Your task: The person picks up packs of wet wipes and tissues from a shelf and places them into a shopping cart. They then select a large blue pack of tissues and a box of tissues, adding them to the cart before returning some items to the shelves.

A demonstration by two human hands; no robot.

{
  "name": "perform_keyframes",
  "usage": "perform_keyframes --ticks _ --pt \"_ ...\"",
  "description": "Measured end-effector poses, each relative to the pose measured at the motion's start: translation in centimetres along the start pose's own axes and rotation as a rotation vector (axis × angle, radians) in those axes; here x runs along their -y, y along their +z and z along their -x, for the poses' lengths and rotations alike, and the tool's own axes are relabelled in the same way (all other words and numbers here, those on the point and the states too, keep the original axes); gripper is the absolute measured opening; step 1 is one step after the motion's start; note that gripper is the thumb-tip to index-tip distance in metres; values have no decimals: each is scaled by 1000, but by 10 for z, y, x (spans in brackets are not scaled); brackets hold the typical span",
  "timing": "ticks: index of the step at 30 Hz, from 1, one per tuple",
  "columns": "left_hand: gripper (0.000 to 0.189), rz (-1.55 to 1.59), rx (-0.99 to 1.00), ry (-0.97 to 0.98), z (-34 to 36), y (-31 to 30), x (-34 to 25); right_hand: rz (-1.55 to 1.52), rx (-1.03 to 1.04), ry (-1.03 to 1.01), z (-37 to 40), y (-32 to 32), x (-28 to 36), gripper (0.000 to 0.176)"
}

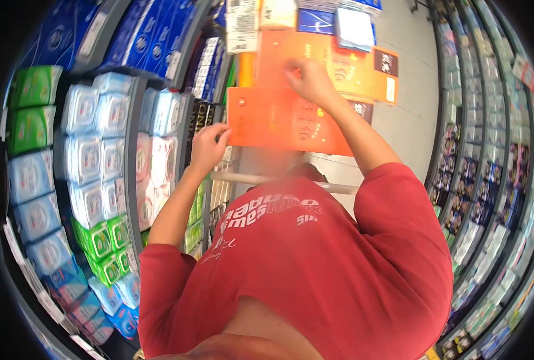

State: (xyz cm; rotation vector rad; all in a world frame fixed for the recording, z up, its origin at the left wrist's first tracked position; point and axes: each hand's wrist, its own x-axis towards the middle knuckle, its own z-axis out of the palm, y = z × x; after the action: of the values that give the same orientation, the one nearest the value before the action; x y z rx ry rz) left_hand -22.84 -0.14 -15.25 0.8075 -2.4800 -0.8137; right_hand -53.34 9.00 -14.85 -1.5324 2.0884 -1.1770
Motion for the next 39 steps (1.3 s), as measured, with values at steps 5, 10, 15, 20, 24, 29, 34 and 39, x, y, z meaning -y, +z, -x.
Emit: perform_keyframes --ticks 5,10,15,20,24,29,34,39 --pt "14 162 299 -64 -76 75 -30 84 -569 -27 -6 -61 -48 19" --pt "26 532 268 -194 -134 134 -114 61 -805 286 -11 -101 -102 33" --pt "49 1060 241 -361 -187 199 -127 -221 -623 361 -19 -103 -132 50" --pt "47 1191 376 -631 -222 191 -146 -137 -493 484 -22 -104 -102 46" --pt "48 1239 314 -645 -224 196 -141 -64 -520 533 -14 -98 -77 43" --pt "48 1208 183 -596 -212 177 -148 -144 -694 401 4 -72 -73 41" --pt "54 1032 -1 -393 -186 164 -127 -342 -725 305 24 -41 -24 35" --pt "48 949 -95 -336 -145 97 -90 -509 -440 176 30 -4 -1 36"
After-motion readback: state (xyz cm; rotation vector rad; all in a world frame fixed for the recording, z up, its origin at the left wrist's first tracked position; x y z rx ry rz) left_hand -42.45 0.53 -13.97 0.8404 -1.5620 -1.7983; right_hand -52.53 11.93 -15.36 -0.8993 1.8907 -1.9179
